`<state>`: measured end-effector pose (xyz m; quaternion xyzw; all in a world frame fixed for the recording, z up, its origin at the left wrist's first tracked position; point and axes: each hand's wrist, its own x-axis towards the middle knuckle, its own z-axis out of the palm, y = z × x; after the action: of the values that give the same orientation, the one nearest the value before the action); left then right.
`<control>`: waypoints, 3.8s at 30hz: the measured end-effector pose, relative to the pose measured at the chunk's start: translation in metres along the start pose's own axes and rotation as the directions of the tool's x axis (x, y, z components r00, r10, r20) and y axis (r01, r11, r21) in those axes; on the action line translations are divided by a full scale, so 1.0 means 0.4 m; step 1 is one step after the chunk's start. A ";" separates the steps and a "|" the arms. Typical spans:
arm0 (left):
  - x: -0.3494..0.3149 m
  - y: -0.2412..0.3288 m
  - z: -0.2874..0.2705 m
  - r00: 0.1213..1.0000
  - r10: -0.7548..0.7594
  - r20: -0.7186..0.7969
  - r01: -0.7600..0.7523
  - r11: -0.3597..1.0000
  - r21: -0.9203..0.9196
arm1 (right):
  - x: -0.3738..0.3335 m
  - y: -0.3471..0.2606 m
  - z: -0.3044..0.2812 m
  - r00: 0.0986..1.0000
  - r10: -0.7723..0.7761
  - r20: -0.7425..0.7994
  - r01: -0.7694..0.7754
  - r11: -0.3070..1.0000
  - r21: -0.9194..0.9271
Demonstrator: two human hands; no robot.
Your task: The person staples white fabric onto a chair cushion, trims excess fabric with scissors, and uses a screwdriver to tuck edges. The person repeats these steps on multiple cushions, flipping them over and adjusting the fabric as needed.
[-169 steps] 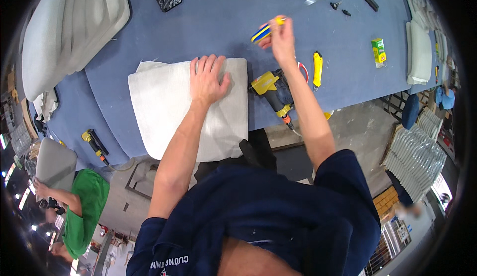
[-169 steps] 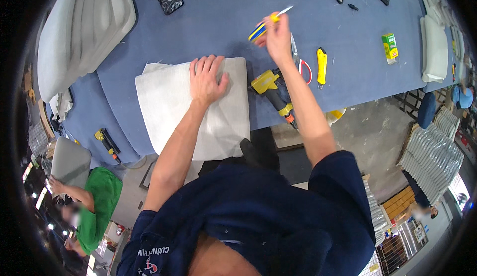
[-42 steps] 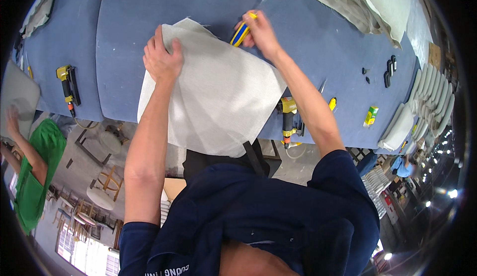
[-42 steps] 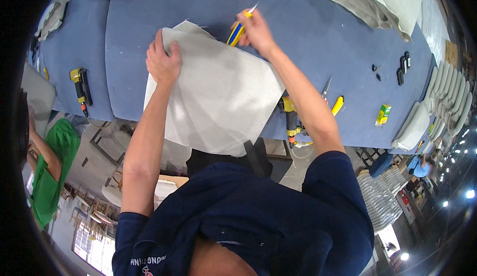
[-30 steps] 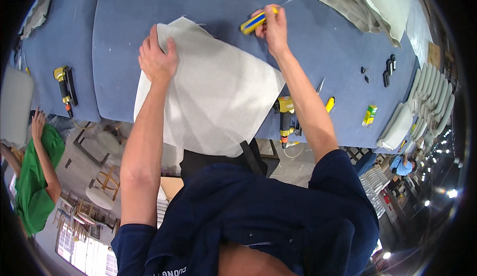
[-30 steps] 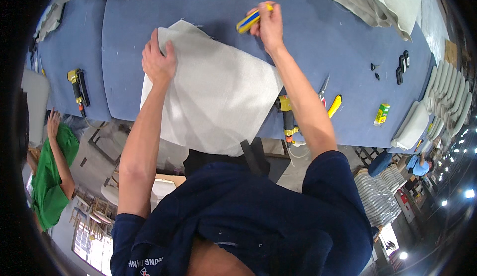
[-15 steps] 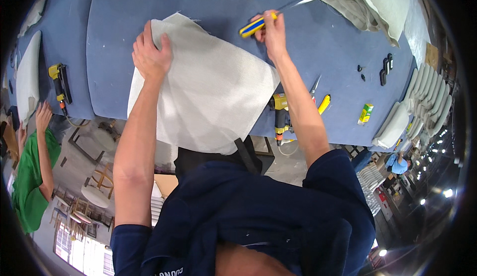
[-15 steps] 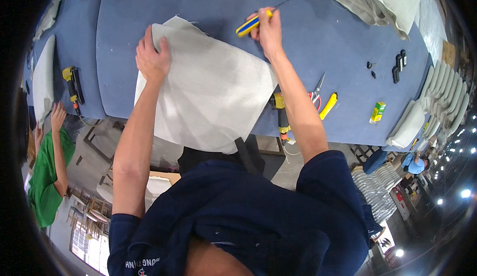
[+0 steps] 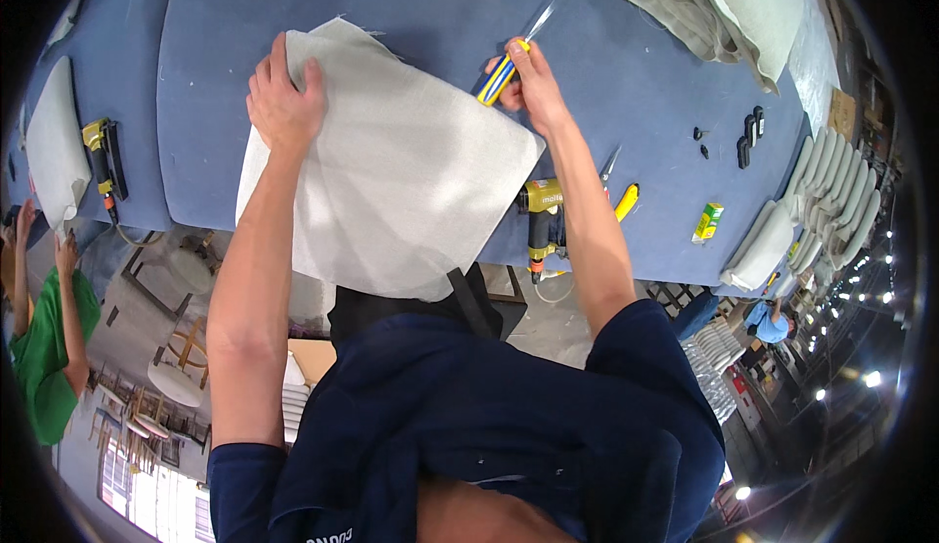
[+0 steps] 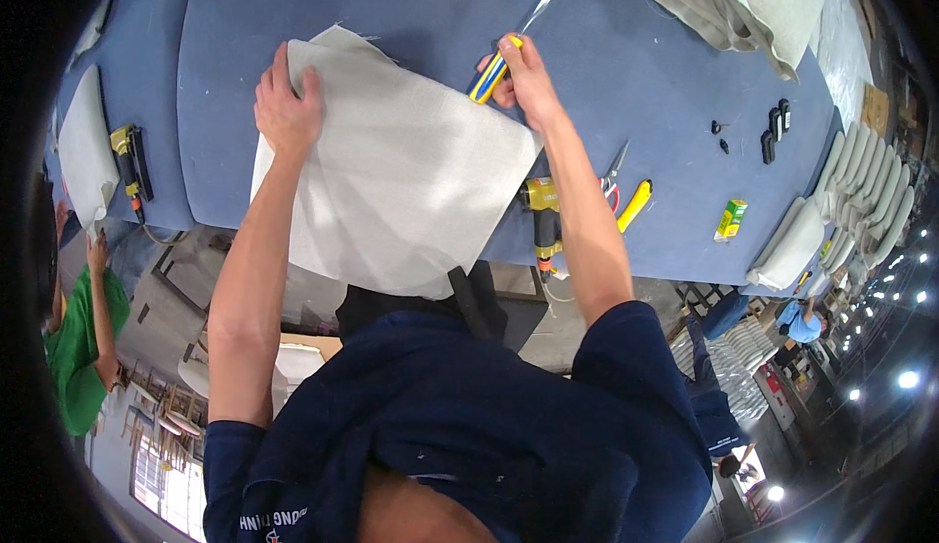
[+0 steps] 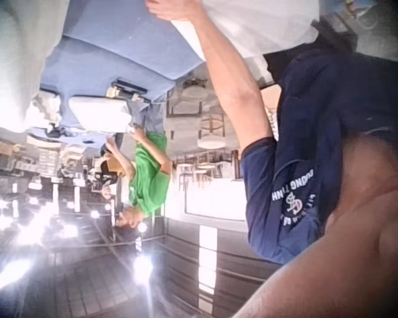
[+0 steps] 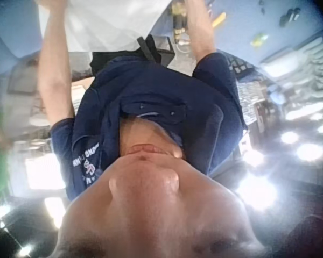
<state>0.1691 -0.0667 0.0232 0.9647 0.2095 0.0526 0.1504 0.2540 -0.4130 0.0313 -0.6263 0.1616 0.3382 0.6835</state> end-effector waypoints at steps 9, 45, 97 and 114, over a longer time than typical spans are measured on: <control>0.003 0.008 -0.004 1.000 0.017 0.004 -0.017 1.000 -0.009 | 0.011 -0.021 -0.068 0.997 -0.077 0.001 0.076 0.987 -0.142; -0.002 -0.001 0.008 1.000 0.019 -0.004 -0.019 1.000 -0.003 | -0.082 0.029 -0.070 0.987 -0.064 -0.148 0.050 0.994 -0.095; 0.009 -0.044 0.037 0.990 0.113 -0.080 -0.113 0.994 0.002 | -0.161 0.052 -0.219 0.942 -0.063 -0.331 -0.005 0.980 -0.199; 0.017 0.015 -0.098 0.968 0.006 0.251 0.010 0.998 -0.062 | -0.632 0.280 -0.478 0.694 -0.505 -0.514 -0.284 0.464 -0.839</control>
<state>0.1713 -0.0586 0.0627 0.9582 0.1879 -0.0635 0.2061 0.0368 -0.6648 0.0794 -0.9708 0.1680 0.0511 0.1635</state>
